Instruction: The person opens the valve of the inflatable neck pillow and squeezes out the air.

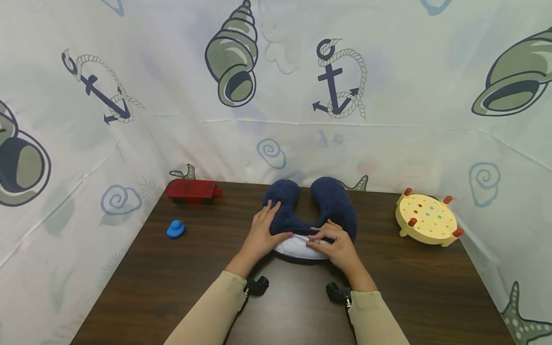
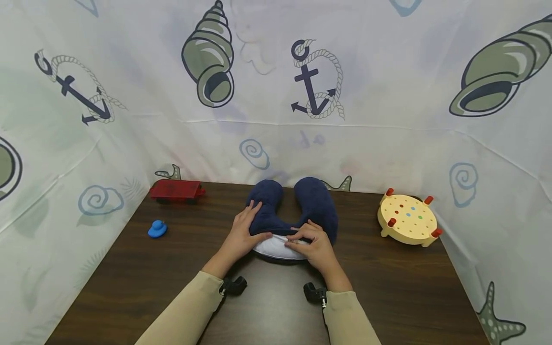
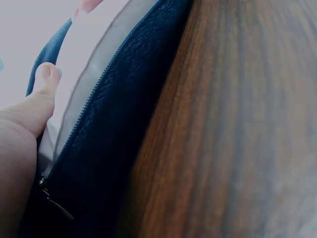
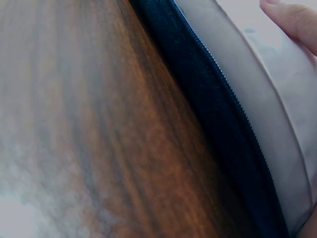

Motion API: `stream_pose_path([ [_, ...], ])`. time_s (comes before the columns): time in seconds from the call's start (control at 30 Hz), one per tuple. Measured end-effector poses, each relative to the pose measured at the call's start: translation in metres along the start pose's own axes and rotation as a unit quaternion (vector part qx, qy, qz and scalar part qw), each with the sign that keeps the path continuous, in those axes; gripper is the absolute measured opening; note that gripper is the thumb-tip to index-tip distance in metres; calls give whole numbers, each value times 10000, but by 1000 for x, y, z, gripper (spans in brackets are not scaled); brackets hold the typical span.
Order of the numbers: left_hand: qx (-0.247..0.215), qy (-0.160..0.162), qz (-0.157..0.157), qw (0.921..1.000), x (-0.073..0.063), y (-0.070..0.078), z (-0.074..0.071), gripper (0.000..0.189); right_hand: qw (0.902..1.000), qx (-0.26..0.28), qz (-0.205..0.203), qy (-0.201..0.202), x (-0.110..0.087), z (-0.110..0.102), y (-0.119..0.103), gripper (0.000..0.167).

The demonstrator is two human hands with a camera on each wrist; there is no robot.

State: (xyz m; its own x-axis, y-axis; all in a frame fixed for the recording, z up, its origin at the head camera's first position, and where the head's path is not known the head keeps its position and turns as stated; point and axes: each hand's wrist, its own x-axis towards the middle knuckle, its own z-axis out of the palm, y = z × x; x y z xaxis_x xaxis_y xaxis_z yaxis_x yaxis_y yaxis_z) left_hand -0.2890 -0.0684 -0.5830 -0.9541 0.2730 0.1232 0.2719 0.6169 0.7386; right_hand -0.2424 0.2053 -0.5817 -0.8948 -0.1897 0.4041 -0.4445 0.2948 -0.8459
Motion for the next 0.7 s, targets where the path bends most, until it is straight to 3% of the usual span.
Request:
stream_pose_path([
  [0.3,-142,20,-49,9999,0,3,-4,98,9998,-118,175,-19,0,0,-4,19],
  [0.7,-112,-35,-124,9999,-3,-2,0,108,9994,-137,281,-134,-3,0,0,19],
])
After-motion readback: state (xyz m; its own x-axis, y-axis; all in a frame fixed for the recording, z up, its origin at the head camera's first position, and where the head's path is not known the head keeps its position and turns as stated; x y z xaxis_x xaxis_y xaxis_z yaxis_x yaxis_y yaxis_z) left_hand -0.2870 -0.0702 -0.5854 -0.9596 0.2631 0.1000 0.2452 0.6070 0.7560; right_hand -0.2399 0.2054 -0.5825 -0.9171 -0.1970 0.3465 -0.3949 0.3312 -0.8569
